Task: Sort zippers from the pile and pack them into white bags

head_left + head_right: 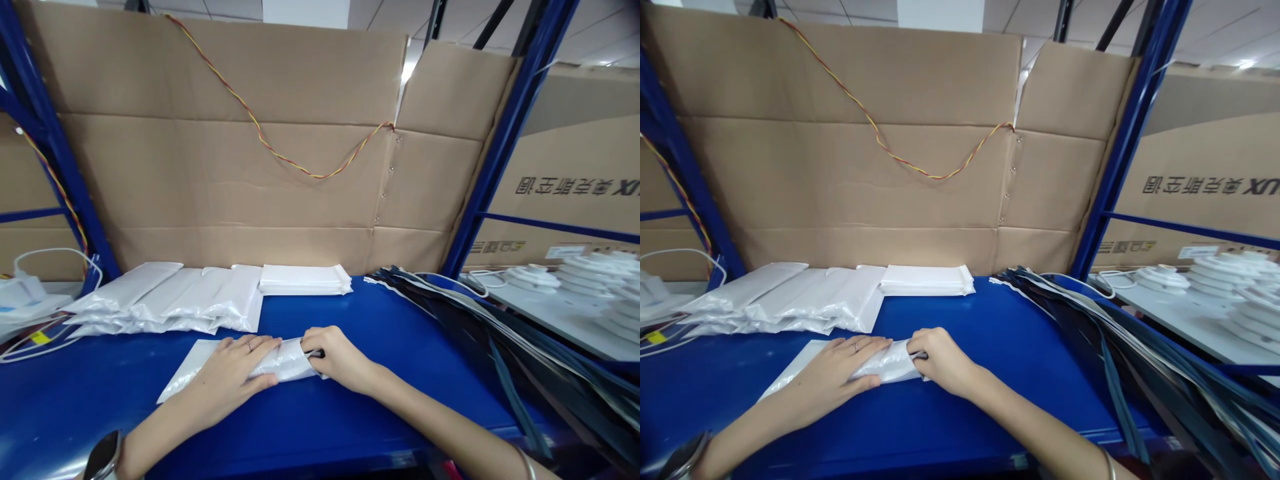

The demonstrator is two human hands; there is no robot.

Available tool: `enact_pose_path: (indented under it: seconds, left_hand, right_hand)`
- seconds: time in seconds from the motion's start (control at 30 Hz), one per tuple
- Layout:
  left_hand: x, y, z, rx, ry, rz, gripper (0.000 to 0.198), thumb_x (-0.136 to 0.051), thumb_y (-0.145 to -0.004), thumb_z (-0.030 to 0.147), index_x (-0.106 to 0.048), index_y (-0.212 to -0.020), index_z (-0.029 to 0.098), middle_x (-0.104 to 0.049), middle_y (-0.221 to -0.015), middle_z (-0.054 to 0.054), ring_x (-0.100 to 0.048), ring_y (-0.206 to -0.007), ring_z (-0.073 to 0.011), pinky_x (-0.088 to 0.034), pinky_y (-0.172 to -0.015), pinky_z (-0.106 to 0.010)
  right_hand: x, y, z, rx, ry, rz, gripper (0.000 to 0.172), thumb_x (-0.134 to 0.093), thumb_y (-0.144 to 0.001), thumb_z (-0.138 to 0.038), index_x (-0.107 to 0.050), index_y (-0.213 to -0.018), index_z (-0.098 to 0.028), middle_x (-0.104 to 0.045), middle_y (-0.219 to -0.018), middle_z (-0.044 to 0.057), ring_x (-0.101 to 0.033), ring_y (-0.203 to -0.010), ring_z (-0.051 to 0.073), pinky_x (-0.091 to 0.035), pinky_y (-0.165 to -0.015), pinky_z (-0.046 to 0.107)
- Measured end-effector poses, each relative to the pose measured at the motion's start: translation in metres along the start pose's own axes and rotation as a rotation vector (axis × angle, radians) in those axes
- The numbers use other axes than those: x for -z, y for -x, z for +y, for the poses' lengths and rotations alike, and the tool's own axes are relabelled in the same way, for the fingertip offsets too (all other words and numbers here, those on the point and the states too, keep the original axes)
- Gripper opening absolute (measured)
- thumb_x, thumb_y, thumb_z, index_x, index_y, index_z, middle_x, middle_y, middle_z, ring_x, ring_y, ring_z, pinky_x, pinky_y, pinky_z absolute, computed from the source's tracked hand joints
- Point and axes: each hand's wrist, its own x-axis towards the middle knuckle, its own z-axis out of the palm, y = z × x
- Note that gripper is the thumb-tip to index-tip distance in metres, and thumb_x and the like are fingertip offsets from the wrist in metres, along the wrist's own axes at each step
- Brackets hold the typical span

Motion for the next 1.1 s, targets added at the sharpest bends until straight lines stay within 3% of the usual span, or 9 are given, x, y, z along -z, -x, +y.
enact_pose_path:
  seconds: [0.1, 0.23, 0.4, 0.6, 0.8, 0.87, 0.93, 1.03, 1.1]
  left_hand:
    - [0.003, 0.004, -0.005, 0.006, 0.025, -0.014, 0.057, -0.046, -0.083, 0.055, -0.037, -0.136, 0.037, -0.043, -0.139, 0.0, -0.042, -0.124, -0.0266, -0.029, -0.101, -0.041]
    - [0.008, 0.012, -0.015, 0.038, 0.065, -0.024, 0.063, -0.045, -0.082, 0.058, -0.031, -0.139, 0.036, -0.036, -0.144, 0.0, -0.037, -0.128, -0.027, -0.027, -0.104, -0.039]
    - [0.008, 0.015, -0.017, 0.035, 0.031, 0.005, 0.055, -0.045, -0.084, 0.054, -0.039, -0.135, 0.035, -0.044, -0.139, -0.001, -0.04, -0.125, -0.0275, -0.028, -0.102, -0.041]
    - [0.004, 0.01, -0.008, 0.031, -0.058, 0.026, 0.046, -0.039, -0.088, 0.05, -0.048, -0.129, 0.032, -0.052, -0.131, -0.004, -0.047, -0.119, -0.0286, -0.03, -0.099, -0.046]
    - [0.006, 0.01, -0.014, 0.049, -0.008, -0.008, 0.055, -0.037, -0.086, 0.057, -0.041, -0.134, 0.033, -0.047, -0.136, -0.004, -0.043, -0.122, -0.0306, -0.029, -0.099, -0.048]
    - [0.01, 0.009, -0.015, 0.044, 0.004, -0.037, 0.063, -0.042, -0.082, 0.061, -0.036, -0.138, 0.033, -0.044, -0.138, -0.005, -0.039, -0.124, -0.0327, -0.028, -0.099, -0.049]
    - [0.017, 0.005, -0.014, 0.029, 0.003, -0.057, 0.073, -0.05, -0.075, 0.065, -0.034, -0.139, 0.032, -0.046, -0.136, -0.008, -0.039, -0.123, -0.0362, -0.028, -0.098, -0.051]
    - [0.029, -0.009, -0.009, -0.042, 0.075, -0.123, 0.08, -0.057, -0.067, 0.067, -0.04, -0.136, 0.029, -0.052, -0.129, -0.011, -0.043, -0.118, -0.037, -0.03, -0.096, -0.048]
    - [0.035, -0.025, -0.006, -0.066, 0.197, -0.204, 0.074, -0.053, -0.072, 0.065, -0.042, -0.134, 0.027, -0.053, -0.127, -0.011, -0.047, -0.113, -0.0326, -0.035, -0.092, -0.041]
  right_hand:
    - [0.008, 0.006, -0.004, -0.033, -0.049, 0.009, 0.012, -0.06, -0.077, -0.012, -0.069, -0.081, -0.019, -0.065, -0.078, 0.001, -0.057, -0.075, 0.015, -0.042, -0.067, 0.023]
    - [0.025, 0.028, -0.004, -0.064, -0.098, 0.109, 0.024, -0.065, -0.078, -0.026, -0.067, -0.102, -0.023, -0.066, -0.099, 0.003, -0.058, -0.092, 0.016, -0.043, -0.082, 0.026]
    - [0.013, 0.026, 0.006, -0.066, -0.125, 0.081, 0.007, -0.062, -0.079, -0.019, -0.069, -0.08, -0.019, -0.065, -0.085, 0.002, -0.059, -0.075, 0.013, -0.044, -0.07, 0.022]
    - [-0.02, -0.004, 0.006, -0.016, -0.203, 0.113, 0.021, -0.056, -0.069, 0.002, -0.065, -0.065, -0.016, -0.058, -0.068, -0.001, -0.053, -0.062, 0.011, -0.039, -0.058, 0.019]
    - [0.003, 0.009, -0.003, -0.004, -0.225, 0.061, 0.017, -0.056, -0.08, -0.012, -0.07, -0.083, -0.02, -0.066, -0.082, 0.001, -0.059, -0.08, 0.015, -0.043, -0.073, 0.023]
    - [0.017, 0.022, -0.002, -0.075, -0.161, 0.137, 0.016, -0.055, -0.083, -0.019, -0.069, -0.09, -0.021, -0.067, -0.092, 0.002, -0.059, -0.086, 0.016, -0.042, -0.077, 0.026]
    - [0.027, 0.033, 0.0, -0.203, -0.079, 0.193, 0.017, -0.053, -0.085, -0.027, -0.068, -0.086, -0.02, -0.067, -0.088, 0.003, -0.059, -0.079, 0.016, -0.042, -0.071, 0.027]
    - [0.031, 0.046, 0.003, -0.358, -0.021, 0.111, 0.027, -0.053, -0.084, -0.038, -0.067, -0.073, -0.018, -0.064, -0.073, 0.003, -0.056, -0.064, 0.015, -0.039, -0.059, 0.026]
    - [0.027, 0.05, 0.003, -0.384, -0.053, 0.037, 0.026, -0.056, -0.082, -0.041, -0.067, -0.075, -0.019, -0.063, -0.074, 0.003, -0.055, -0.064, 0.015, -0.039, -0.058, 0.026]
